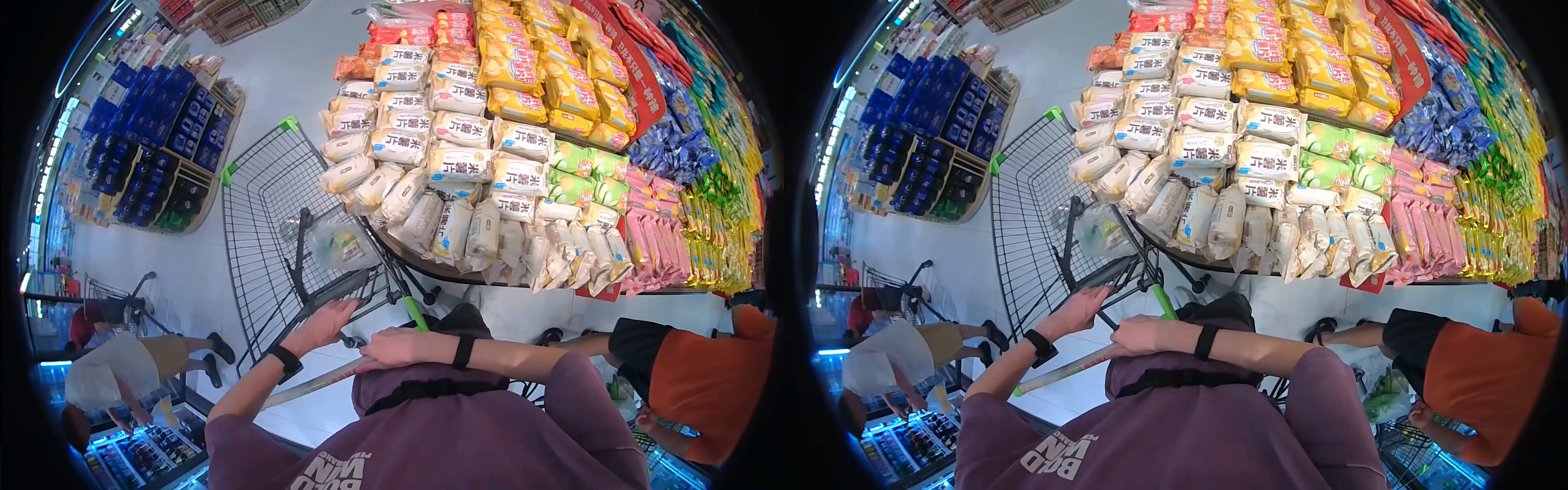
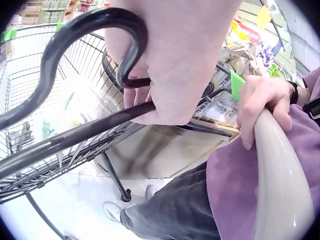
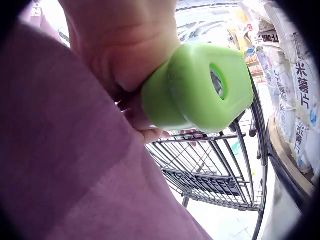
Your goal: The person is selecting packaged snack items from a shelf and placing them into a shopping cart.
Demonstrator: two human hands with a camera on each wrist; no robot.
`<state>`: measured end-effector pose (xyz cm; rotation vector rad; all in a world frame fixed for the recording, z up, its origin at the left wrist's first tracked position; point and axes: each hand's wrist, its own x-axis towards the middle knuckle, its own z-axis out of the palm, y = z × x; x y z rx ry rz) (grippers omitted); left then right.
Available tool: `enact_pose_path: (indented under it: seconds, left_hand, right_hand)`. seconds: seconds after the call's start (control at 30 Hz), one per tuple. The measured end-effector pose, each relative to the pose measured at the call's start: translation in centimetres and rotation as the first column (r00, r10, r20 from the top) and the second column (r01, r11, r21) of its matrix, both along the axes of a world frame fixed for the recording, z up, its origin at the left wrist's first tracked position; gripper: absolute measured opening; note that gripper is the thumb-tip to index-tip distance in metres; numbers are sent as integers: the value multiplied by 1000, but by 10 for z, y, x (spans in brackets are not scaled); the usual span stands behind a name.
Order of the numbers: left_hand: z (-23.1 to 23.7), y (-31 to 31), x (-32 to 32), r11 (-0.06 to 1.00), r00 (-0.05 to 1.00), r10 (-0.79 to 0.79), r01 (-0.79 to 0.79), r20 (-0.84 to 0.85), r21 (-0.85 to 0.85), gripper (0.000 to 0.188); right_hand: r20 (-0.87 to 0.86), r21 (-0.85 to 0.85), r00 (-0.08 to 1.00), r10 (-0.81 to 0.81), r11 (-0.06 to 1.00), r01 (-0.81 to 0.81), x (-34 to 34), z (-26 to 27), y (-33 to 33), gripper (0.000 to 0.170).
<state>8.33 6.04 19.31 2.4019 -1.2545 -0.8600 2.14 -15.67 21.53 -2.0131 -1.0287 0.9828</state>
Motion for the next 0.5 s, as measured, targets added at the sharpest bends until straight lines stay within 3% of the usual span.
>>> enact_pose_path:
  seconds: [0.07,0.17,0.33,0.37,0.43,0.5]
  left_hand:
    - [1,2,0,1000,1000,-5,5,-9,-15,77]
    - [4,-1,1,1000,1000,1,-1,-3,22,76]
    - [10,-3,2,999,996,-30,27,84,29,62]
    - [14,-4,8,994,999,-7,3,34,111,53]
    - [51,-16,29,962,997,50,-31,-62,271,37]
    - [80,-23,60,981,978,180,-171,-104,91,26]
  right_hand:
    - [-20,5,1000,-7,1000,7,-1,1,2,55]
    - [88,87,996,-28,996,20,-3,-8,2,56]
    - [73,34,997,18,999,-20,2,7,-1,51]
    - [84,1,996,31,1000,-31,3,10,-3,48]
    - [228,114,973,-18,994,-8,-4,-3,-11,40]
    - [360,210,927,-103,977,26,-6,3,-26,30]
